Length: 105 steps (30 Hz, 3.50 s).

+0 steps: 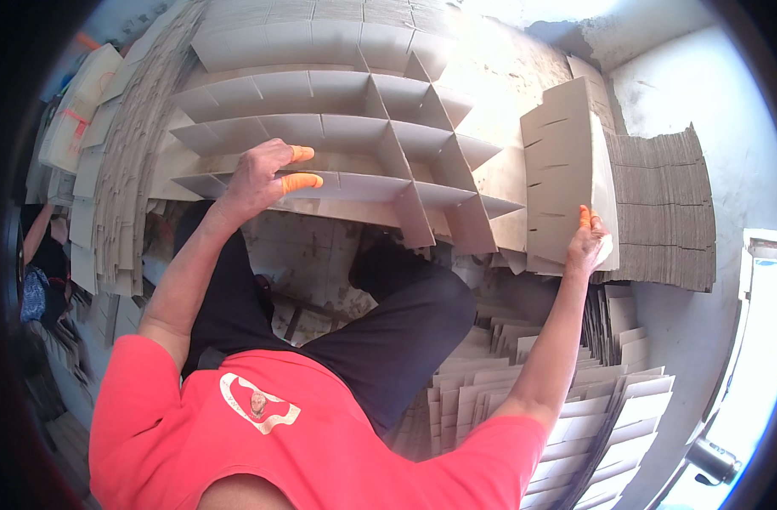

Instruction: The person assembles cardboard dividers by folding pre-scored sheets into a honeycomb structure. They repeatedly pick up flat sheets, fold them along scored lines, and stack the finished units on a nearby pile.

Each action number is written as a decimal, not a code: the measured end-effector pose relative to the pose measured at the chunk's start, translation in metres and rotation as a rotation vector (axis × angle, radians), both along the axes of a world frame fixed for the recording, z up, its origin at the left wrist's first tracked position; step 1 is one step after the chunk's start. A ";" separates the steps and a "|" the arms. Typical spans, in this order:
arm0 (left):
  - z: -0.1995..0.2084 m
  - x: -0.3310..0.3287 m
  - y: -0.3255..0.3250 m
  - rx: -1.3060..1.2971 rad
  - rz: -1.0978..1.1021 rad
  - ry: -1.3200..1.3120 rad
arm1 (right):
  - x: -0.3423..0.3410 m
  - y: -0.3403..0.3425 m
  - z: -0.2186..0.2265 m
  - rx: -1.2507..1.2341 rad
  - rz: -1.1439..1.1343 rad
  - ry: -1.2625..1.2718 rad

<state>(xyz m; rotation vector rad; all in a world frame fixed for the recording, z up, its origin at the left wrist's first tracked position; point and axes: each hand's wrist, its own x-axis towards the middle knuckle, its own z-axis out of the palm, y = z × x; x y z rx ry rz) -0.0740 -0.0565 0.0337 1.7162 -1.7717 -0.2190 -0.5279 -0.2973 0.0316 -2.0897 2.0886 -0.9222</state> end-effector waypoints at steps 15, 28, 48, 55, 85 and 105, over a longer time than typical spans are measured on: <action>-0.014 0.001 0.012 -0.064 0.005 -0.015 | 0.077 0.037 0.113 -0.216 0.107 0.187; -0.016 -0.001 0.017 -0.058 -0.039 -0.122 | 0.161 0.074 0.060 0.041 0.354 -0.169; -0.033 0.002 0.011 -0.129 0.003 -0.056 | 0.219 0.138 0.124 0.078 0.636 -0.162; -0.034 0.002 0.008 -0.181 0.007 -0.056 | 0.242 0.139 0.102 0.102 0.828 -0.096; -0.034 0.005 0.001 -0.094 0.039 -0.004 | 0.303 0.145 0.074 0.214 1.098 0.375; -0.008 0.030 0.034 -0.163 0.077 -0.096 | 0.153 0.051 0.034 0.358 0.496 -0.240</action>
